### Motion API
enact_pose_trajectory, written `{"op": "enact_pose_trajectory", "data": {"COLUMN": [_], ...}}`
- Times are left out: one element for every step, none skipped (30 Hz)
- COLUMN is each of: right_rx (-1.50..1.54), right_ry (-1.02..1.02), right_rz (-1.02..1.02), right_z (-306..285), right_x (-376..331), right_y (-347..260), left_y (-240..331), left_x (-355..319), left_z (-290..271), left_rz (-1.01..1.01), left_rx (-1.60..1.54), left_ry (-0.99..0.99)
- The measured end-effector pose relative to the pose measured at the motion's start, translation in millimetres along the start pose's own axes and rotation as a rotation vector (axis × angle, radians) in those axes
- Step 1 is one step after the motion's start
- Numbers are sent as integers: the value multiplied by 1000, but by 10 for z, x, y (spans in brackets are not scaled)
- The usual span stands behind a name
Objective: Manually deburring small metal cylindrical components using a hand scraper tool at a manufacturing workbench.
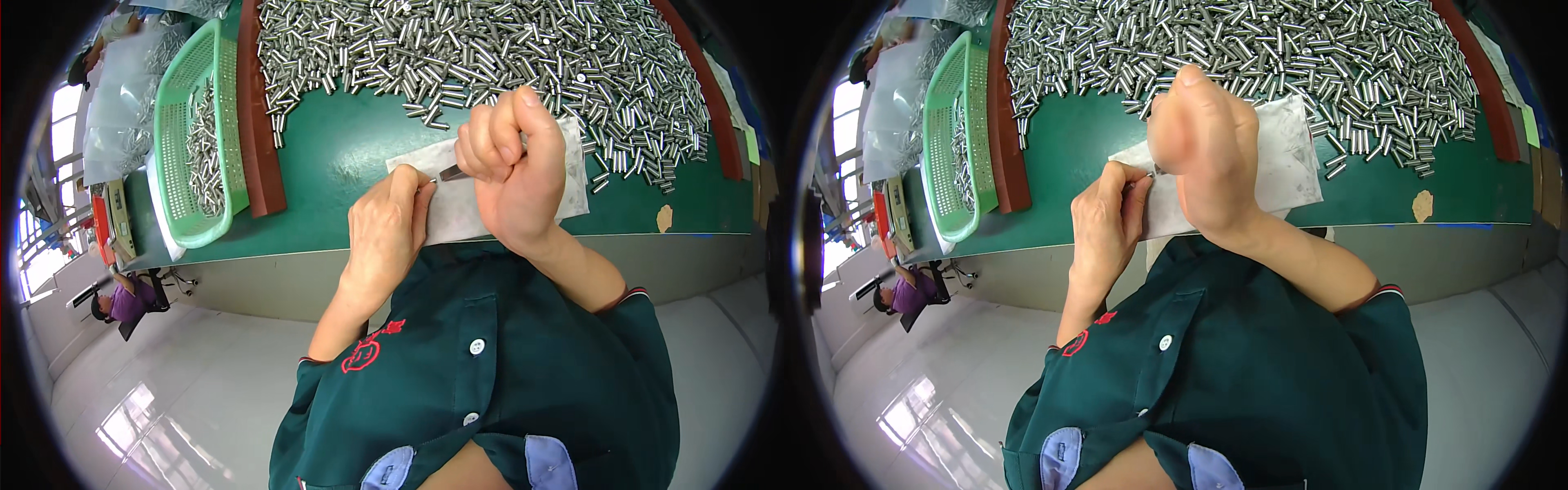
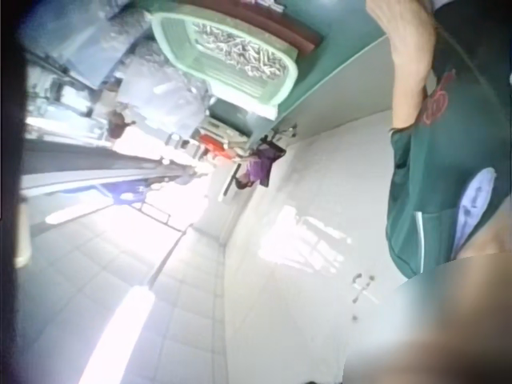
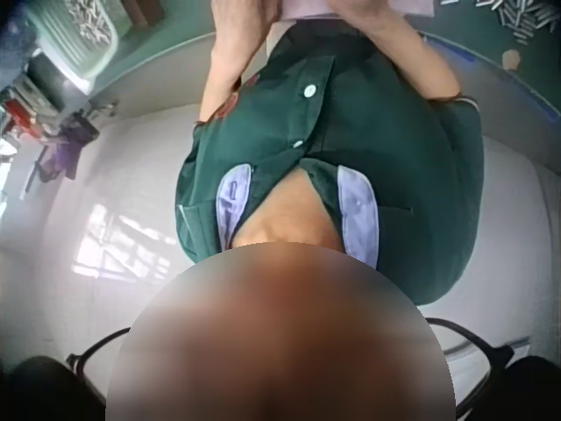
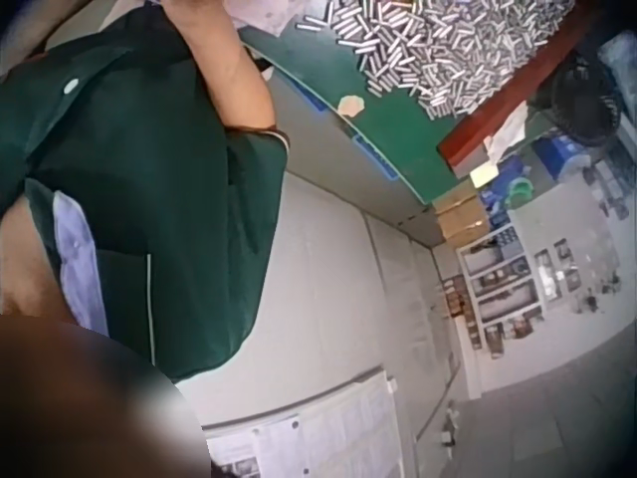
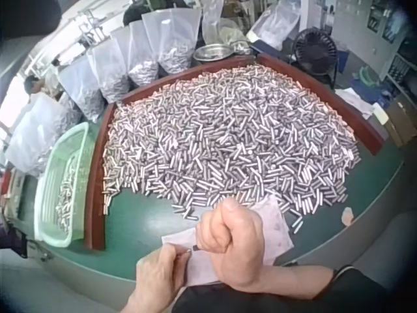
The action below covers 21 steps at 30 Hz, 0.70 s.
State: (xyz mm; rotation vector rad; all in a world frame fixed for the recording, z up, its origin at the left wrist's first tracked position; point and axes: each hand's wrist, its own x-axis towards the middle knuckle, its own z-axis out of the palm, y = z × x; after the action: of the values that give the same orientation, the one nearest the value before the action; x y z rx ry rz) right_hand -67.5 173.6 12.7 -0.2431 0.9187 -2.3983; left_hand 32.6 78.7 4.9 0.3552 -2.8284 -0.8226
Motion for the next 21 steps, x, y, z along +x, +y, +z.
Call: {"op": "enact_pose_trajectory", "data": {"right_rx": [0, 4, 7, 6, 7, 8, 8, 13, 18, 17, 24, 30, 31, 30, 30, 29, 32, 36, 36, 34, 32], "right_ry": [2, 4, 6, 7, 7, 7, 7, 9, 12, 12, 10, 8, 6, 13, 19, 20, 20, 20, 20, 15, 9], "right_rz": [2, 12, 23, 25, 28, 30, 33, 35, 38, 39, 32, 24, 27, 29, 31, 32, 31, 30, 31, 26, 20], "right_z": [2, 4, 4, 0, -5, -8, -10, -10, -12, -17, -20, -20, -13, -10, -9, -13, -16, -17, -18, -15, -13], "right_x": [0, 2, 4, 5, 8, 10, 12, 15, 17, 19, 17, 16, 13, 10, 8, 8, 7, 7, 6, 5, 5], "right_y": [11, 22, 32, 41, 50, 57, 62, 65, 67, 71, 74, 77, 74, 66, 62, 62, 62, 62, 62, 64, 65], "left_y": [-3, -5, -5, -5, -7, -7, -10, -13, -16, -19, -20, -22, -23, -26, -28, -29, -30, -30, -30, -30, -29], "left_x": [-3, -4, -5, -4, -3, -1, -1, 0, 1, 2, -1, -4, -7, -4, 0, 3, 3, 3, 4, 3, 1], "left_z": [5, 6, 7, 7, 4, 0, -1, -1, 0, 1, -1, -4, -7, 0, 6, 11, 12, 12, 13, 10, 8], "left_rz": [8, 5, 4, 3, 0, 1, 3, 2, 3, 5, 2, 2, 3, 2, 4, 7, 6, 7, 9, 8, 5], "left_rx": [-7, -8, -12, -16, -17, -18, -19, -20, -22, -25, -25, -24, -23, -25, -25, -26, -26, -26, -27, -27, -25], "left_ry": [14, 14, 17, 20, 20, 21, 20, 20, 21, 22, 23, 23, 23, 22, 27, 32, 32, 32, 32, 32, 31]}}
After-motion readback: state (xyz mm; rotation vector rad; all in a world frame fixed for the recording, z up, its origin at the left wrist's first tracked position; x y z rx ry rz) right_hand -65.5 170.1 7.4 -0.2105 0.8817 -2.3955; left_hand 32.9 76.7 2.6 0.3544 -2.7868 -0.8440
